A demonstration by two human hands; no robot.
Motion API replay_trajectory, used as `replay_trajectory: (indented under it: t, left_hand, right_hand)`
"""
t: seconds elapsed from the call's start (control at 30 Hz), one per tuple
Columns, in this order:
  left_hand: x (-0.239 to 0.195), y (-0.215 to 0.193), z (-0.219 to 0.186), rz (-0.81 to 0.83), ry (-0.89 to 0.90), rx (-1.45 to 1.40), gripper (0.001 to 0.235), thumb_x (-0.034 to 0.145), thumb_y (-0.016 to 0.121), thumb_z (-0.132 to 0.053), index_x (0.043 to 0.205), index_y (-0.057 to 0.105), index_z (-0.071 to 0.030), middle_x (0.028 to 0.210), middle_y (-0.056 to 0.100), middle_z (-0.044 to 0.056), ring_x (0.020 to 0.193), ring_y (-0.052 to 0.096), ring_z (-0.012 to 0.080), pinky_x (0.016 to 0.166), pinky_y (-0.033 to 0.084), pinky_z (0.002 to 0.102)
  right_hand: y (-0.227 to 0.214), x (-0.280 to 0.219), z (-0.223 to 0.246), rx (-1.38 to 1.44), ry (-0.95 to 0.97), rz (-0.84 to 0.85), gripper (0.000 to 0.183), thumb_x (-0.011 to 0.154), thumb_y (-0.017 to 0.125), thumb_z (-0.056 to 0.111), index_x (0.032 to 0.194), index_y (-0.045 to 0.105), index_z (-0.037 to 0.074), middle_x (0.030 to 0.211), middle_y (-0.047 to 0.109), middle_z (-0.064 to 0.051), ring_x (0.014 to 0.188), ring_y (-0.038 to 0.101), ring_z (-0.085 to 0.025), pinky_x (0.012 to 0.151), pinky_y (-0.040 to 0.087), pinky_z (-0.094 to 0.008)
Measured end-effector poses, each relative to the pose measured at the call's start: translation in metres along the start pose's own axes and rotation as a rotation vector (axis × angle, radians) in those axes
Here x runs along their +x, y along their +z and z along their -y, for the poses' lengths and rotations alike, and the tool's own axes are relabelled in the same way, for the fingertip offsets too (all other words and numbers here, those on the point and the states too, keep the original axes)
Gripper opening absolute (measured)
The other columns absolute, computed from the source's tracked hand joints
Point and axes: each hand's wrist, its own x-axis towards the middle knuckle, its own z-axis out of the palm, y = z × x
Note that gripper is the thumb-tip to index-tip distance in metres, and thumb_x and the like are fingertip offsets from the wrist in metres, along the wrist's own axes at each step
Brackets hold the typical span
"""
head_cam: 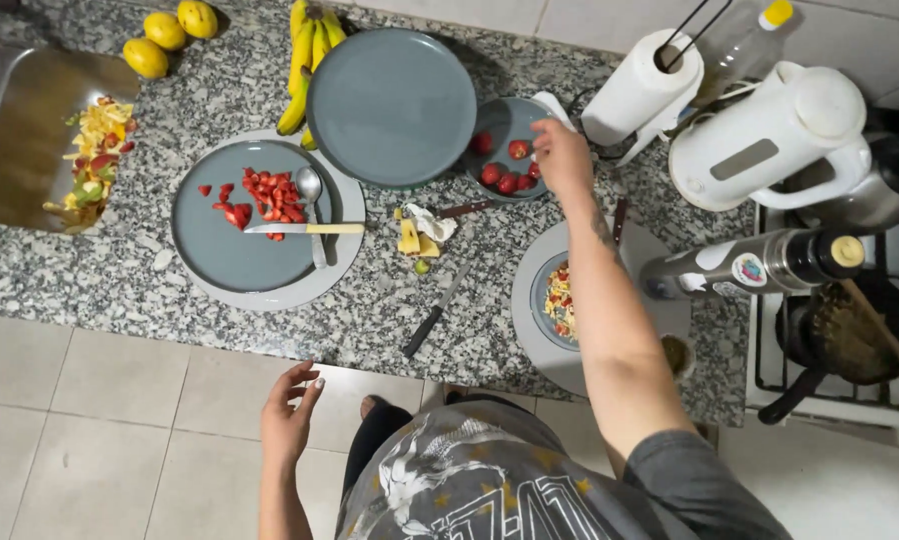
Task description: The person cuts strawberries into small pieces on a gray plate using a knife. They occasionally pick up a strawberry, remove the green top, and continue cutting. A fork is used to mix the strawberries with a yellow mixture on another plate.
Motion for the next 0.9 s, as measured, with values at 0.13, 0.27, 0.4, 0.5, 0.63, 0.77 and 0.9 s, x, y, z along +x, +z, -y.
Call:
replay_trajectory:
  t: [0.13, 0.27, 0.4, 0.5, 0.63, 0.77, 0.9]
  left_hand:
    - [-0.011, 0.004, -0.003, -0.048, -0.107, 0.006, 0.035, 0.084, 0.061, -0.025, 0.117, 0.062, -0.017, 0.106, 0.067, 0.000, 0.088, 0.059, 0.0161, 0.079, 0.046, 0.031]
    - [-0.006, 0.009, -0.006, 0.014, -0.072, 0.029, 0.033, 0.083, 0.062, -0.025, 0.115, 0.062, -0.017, 0.105, 0.067, -0.001, 0.089, 0.060, 0.0156, 0.080, 0.046, 0.030]
    - [0.021, 0.016, -0.021, 0.117, 0.088, 0.063, 0.030, 0.084, 0.061, -0.022, 0.112, 0.063, -0.013, 0.100, 0.067, -0.001, 0.084, 0.060, 0.0155, 0.079, 0.046, 0.029]
    - [0.027, 0.023, -0.053, 0.191, 0.151, 0.145, 0.034, 0.088, 0.066, -0.023, 0.118, 0.061, -0.009, 0.106, 0.066, 0.012, 0.099, 0.061, 0.0319, 0.083, 0.047, 0.042]
    - [0.040, 0.041, -0.064, 0.320, 0.197, 0.155, 0.036, 0.086, 0.067, -0.017, 0.120, 0.061, -0.007, 0.105, 0.067, 0.016, 0.099, 0.062, 0.0344, 0.085, 0.046, 0.043]
    - [0.034, 0.083, -0.076, 0.474, 0.243, 0.052, 0.035, 0.083, 0.069, -0.018, 0.117, 0.062, -0.009, 0.099, 0.068, 0.013, 0.092, 0.063, 0.0301, 0.080, 0.049, 0.040]
    - [-0.001, 0.136, -0.093, 0.671, 0.288, 0.040, 0.036, 0.081, 0.072, -0.018, 0.115, 0.064, -0.010, 0.098, 0.070, 0.013, 0.093, 0.066, 0.0317, 0.080, 0.051, 0.042]
  right_hand:
    - [0.009, -0.009, 0.040, 0.070, -0.167, -0.180, 0.031, 0.084, 0.053, 0.003, 0.114, 0.059, 0.008, 0.092, 0.067, -0.007, 0.085, 0.064, -0.024, 0.074, 0.049, -0.037]
    - [0.042, -0.096, 0.083, 0.233, -0.289, -0.213, 0.026, 0.086, 0.060, 0.003, 0.112, 0.058, 0.006, 0.097, 0.066, -0.006, 0.082, 0.064, -0.017, 0.072, 0.053, -0.027]
    - [0.074, -0.204, 0.083, 0.169, -0.424, 0.204, 0.025, 0.088, 0.058, 0.007, 0.113, 0.060, 0.008, 0.097, 0.067, -0.006, 0.047, 0.046, -0.003, 0.041, 0.039, -0.014]
    - [0.036, -0.263, 0.076, 0.162, -0.331, 0.246, 0.016, 0.082, 0.065, 0.011, 0.097, 0.068, 0.010, 0.086, 0.071, -0.011, 0.079, 0.067, -0.027, 0.070, 0.055, -0.038]
    - [-0.054, -0.267, 0.053, 0.105, -0.048, 0.173, 0.018, 0.087, 0.061, 0.018, 0.101, 0.069, 0.010, 0.088, 0.070, -0.011, 0.080, 0.067, -0.026, 0.073, 0.054, -0.033]
    - [-0.089, -0.215, -0.034, -0.348, 0.039, -0.096, 0.019, 0.089, 0.062, 0.029, 0.103, 0.067, 0.017, 0.080, 0.069, -0.005, 0.079, 0.067, -0.025, 0.068, 0.053, -0.038]
    - [-0.078, -0.146, -0.098, -0.540, 0.148, -0.067, 0.016, 0.088, 0.059, 0.027, 0.098, 0.063, 0.016, 0.080, 0.068, -0.011, 0.079, 0.068, -0.031, 0.066, 0.054, -0.041]
